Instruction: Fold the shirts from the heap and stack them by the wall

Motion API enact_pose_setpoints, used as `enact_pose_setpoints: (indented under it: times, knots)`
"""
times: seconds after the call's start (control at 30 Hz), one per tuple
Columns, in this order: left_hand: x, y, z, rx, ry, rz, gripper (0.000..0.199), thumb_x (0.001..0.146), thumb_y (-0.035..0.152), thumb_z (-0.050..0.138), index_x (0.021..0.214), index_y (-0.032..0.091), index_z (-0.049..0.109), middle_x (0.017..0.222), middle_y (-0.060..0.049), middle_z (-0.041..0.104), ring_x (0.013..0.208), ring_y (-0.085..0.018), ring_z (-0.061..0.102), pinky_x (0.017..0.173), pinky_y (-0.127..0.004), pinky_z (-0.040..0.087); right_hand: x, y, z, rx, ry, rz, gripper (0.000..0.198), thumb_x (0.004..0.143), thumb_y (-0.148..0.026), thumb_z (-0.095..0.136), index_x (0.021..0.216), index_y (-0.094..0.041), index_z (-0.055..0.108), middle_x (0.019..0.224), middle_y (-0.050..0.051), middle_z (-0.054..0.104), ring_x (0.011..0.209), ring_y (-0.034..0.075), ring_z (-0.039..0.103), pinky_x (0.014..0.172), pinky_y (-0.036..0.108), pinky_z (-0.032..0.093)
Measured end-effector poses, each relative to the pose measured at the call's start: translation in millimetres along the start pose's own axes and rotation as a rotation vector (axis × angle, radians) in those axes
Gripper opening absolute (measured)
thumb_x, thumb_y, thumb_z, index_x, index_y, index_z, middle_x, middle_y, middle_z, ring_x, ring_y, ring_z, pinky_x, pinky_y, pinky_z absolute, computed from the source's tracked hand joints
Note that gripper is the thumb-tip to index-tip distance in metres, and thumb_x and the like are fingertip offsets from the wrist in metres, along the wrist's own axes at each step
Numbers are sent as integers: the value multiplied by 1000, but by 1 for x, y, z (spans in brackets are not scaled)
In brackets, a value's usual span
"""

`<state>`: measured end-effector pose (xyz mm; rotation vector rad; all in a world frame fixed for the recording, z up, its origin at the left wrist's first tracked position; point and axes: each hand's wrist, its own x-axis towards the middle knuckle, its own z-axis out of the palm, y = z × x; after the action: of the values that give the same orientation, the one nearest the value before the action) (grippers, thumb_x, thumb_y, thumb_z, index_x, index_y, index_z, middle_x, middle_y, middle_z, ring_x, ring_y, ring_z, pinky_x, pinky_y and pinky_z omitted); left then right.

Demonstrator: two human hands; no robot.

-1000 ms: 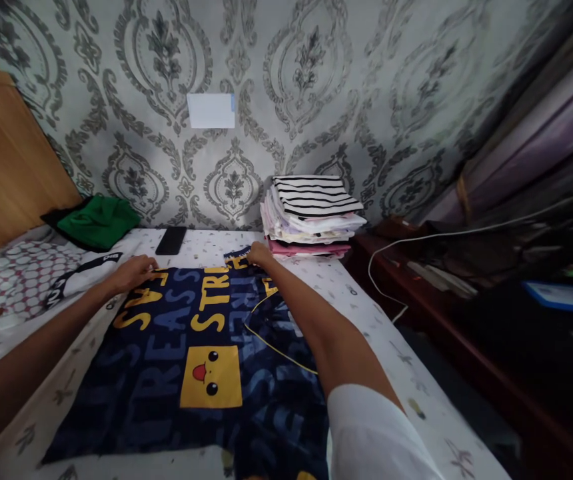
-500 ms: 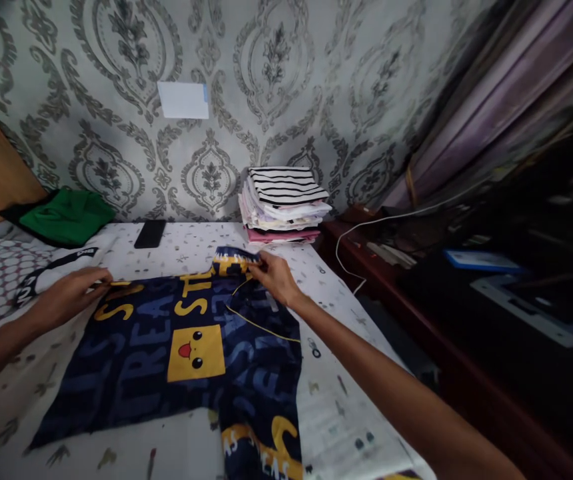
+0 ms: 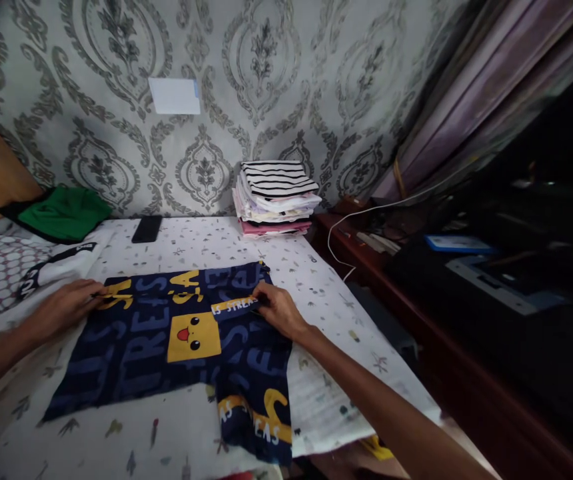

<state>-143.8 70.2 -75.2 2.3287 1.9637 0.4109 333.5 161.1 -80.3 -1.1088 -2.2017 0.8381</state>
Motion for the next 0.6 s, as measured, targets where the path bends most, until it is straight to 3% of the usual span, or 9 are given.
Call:
enact_pose_setpoints:
  times: [0.07, 0.13, 0.27, 0.33, 0.4, 0.6]
  knots:
    - [-2, -3, -2, -8, -48, 16, 39, 88, 51, 39, 90, 27, 70, 95, -10, 73, 89, -30, 67, 81, -41, 52, -2, -7, -6, 65, -118, 24, 14, 77, -30, 67, 88, -21, 69, 82, 1, 69, 67, 15, 59, 63, 26, 46]
    - [-3, -5, -6, -11, -80, 23, 40, 86, 57, 44, 96, 30, 71, 100, -6, 75, 93, -30, 68, 82, -39, 52, 1, -9, -13, 160, -142, 106, 24, 79, -40, 69, 92, -20, 71, 87, 2, 70, 60, 13, 56, 56, 24, 44]
    - [6, 11, -17, -39, -50, -1, 48, 85, 69, 45, 101, 31, 69, 103, 2, 76, 96, -27, 66, 85, -36, 51, 24, 2, -25, 455, 163, 500, 35, 92, -46, 55, 79, -16, 65, 74, 4, 68, 42, 7, 45, 41, 20, 35]
    - [23, 37, -17, -112, -21, -10, 49, 89, 65, 40, 101, 27, 68, 104, 0, 76, 96, -25, 67, 86, -35, 51, 40, 11, -26, 626, 193, 751, 38, 97, -44, 51, 75, -15, 61, 63, 3, 63, 37, 6, 38, 35, 18, 27]
    - [47, 75, -9, -188, -26, 32, 46, 93, 58, 38, 105, 24, 67, 107, -4, 75, 99, -25, 67, 89, -34, 51, 55, 18, -25, 750, 142, 903, 39, 99, -43, 49, 73, -15, 58, 54, 1, 57, 35, 5, 33, 32, 16, 22]
    - [118, 186, 59, -131, -90, 402, 50, 101, 48, 34, 139, 21, 52, 140, -13, 60, 129, -26, 55, 109, -39, 43, 87, 35, -19, 787, 181, 882, 33, 94, -27, 59, 65, -18, 48, 45, -7, 44, 32, 2, 23, 31, 13, 17]
